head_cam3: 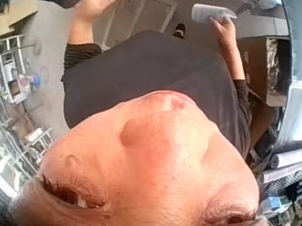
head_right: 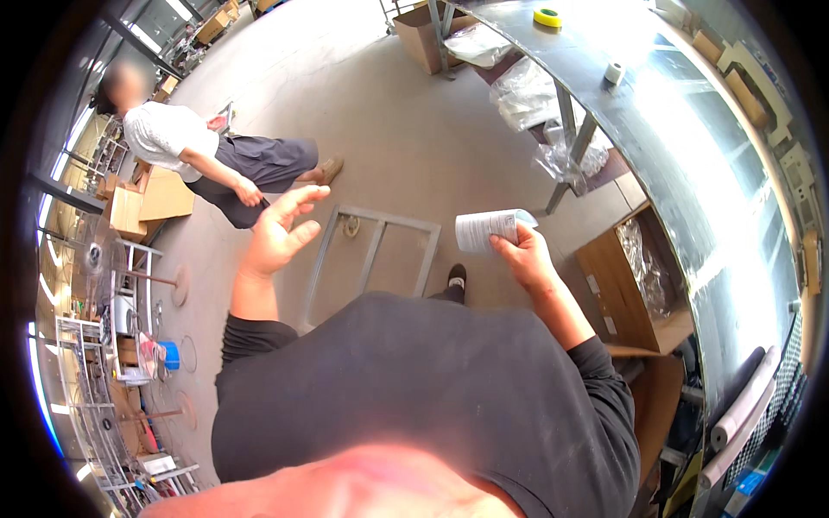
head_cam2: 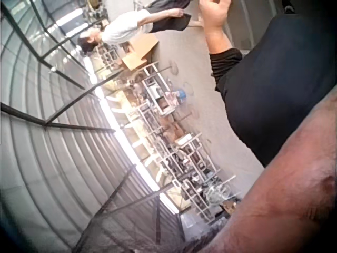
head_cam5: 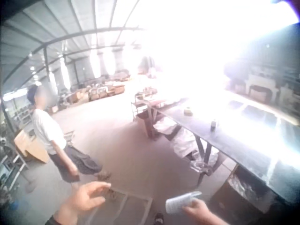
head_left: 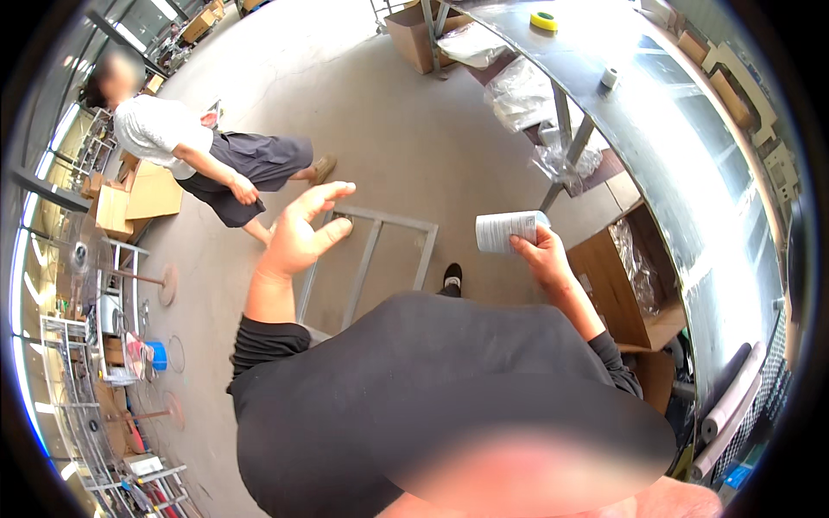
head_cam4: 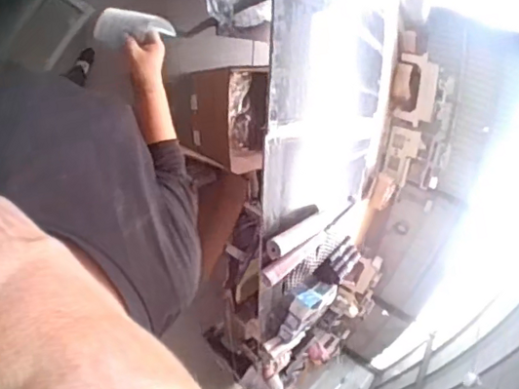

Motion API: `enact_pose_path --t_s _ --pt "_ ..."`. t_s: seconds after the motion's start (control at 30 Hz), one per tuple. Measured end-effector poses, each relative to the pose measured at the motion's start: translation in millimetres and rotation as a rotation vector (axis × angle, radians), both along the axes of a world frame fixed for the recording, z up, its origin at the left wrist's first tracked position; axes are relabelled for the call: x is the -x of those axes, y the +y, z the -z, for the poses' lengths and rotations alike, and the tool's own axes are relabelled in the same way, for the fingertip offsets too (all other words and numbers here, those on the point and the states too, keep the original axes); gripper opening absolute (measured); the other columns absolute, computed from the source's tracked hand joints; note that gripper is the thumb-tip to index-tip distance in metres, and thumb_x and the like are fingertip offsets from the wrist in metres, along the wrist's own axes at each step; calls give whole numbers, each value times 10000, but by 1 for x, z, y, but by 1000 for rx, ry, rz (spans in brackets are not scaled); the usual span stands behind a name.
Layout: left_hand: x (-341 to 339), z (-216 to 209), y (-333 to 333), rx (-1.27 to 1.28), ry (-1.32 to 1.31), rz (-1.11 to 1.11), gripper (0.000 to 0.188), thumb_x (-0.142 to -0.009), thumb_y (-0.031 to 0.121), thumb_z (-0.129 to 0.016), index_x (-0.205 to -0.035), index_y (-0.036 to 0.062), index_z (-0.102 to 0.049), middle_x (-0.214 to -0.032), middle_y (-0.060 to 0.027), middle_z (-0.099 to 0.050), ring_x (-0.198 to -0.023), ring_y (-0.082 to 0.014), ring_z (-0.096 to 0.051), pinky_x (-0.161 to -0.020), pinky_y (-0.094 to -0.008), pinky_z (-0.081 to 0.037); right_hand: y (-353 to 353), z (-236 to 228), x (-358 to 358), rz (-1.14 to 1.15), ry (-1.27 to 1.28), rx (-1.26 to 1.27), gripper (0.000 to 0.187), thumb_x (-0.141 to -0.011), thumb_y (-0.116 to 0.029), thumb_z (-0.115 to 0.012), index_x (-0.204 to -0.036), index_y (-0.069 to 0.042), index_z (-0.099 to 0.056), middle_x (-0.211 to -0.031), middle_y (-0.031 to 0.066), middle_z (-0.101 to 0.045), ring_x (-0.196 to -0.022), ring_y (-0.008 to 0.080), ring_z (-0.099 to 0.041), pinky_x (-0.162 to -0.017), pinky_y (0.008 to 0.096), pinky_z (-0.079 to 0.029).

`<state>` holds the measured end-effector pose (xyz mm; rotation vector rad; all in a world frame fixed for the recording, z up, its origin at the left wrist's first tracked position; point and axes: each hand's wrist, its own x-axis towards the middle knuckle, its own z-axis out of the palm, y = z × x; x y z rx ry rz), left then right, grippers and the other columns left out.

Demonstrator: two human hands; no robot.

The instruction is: The person handles a red metal frame and places it on a workbench. They then pick up a roll of pink bubble wrap and place it on the table. The person retrieves a roll of white tape and a stack of light blue labels, arranging them on the table alongside the bubble wrap and other packing materials.

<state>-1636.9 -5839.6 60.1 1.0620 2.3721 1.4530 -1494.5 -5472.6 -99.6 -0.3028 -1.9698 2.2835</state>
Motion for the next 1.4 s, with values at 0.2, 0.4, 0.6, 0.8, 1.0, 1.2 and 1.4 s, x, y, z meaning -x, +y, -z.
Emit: enact_pose_path --t_s 0.2,0.4,0.6,0.8,1.0,1.2,1.4 --pt "173 46 97 78 -10 13 466 -815 156 -737 -1249 47 -607 -1270 -67 -609 -1206 -181 -538 -1006 -347 -415 50 -44 188 4 15 -116 235 -885 -64 -675 -1114 -13 -664 -1012 23 -687 -951 101 -609 -882 281 -485" --pt "339 40 208 41 314 189 494 -757 145 -789 -1201 27 -611 -1280 -132 -599 -1239 -296 -521 -1048 -389 -405 119 -61 365 -2 230 -201 227 -885 -54 -673 -1110 -20 -665 -1023 27 -679 -973 101 -595 -869 281 -481" --pt "514 40 306 -28 573 137 588 -720 191 -817 -1233 28 -578 -1320 -141 -575 -1289 -346 -476 -1053 -431 -401 192 -53 551 24 458 -378 209 -871 -57 -688 -1079 -33 -683 -1029 64 -665 -1010 179 -592 -901 320 -454" --pt "663 5 381 105 798 129 719 -658 244 -832 -1290 60 -540 -1376 -100 -545 -1328 -355 -442 -1088 -471 -342 236 -91 723 -76 557 -624 262 -797 -74 -714 -1057 -67 -684 -1126 104 -644 -1095 290 -574 -961 399 -420" --pt "802 30 430 197 749 342 558 -700 211 -781 -1218 85 -616 -1306 -106 -593 -1301 -301 -480 -1107 -507 -275 262 -89 850 -162 632 -1014 296 -702 -101 -720 -993 -74 -673 -1092 106 -636 -1101 304 -558 -1005 445 -369" --pt "957 65 478 -123 459 445 243 -747 63 -755 -985 42 -706 -967 -117 -711 -972 -267 -669 -1006 -507 -410 279 -75 967 -37 326 -1161 136 -734 -149 -701 -765 -53 -611 -877 107 -667 -891 292 -625 -906 419 -445" --pt "1079 58 523 -39 126 684 173 -738 19 -761 -901 48 -712 -856 -56 -699 -833 -210 -646 -905 -408 -471 284 -90 1052 225 94 -1240 128 -753 -155 -702 -837 -66 -664 -855 75 -677 -868 264 -640 -865 395 -460"
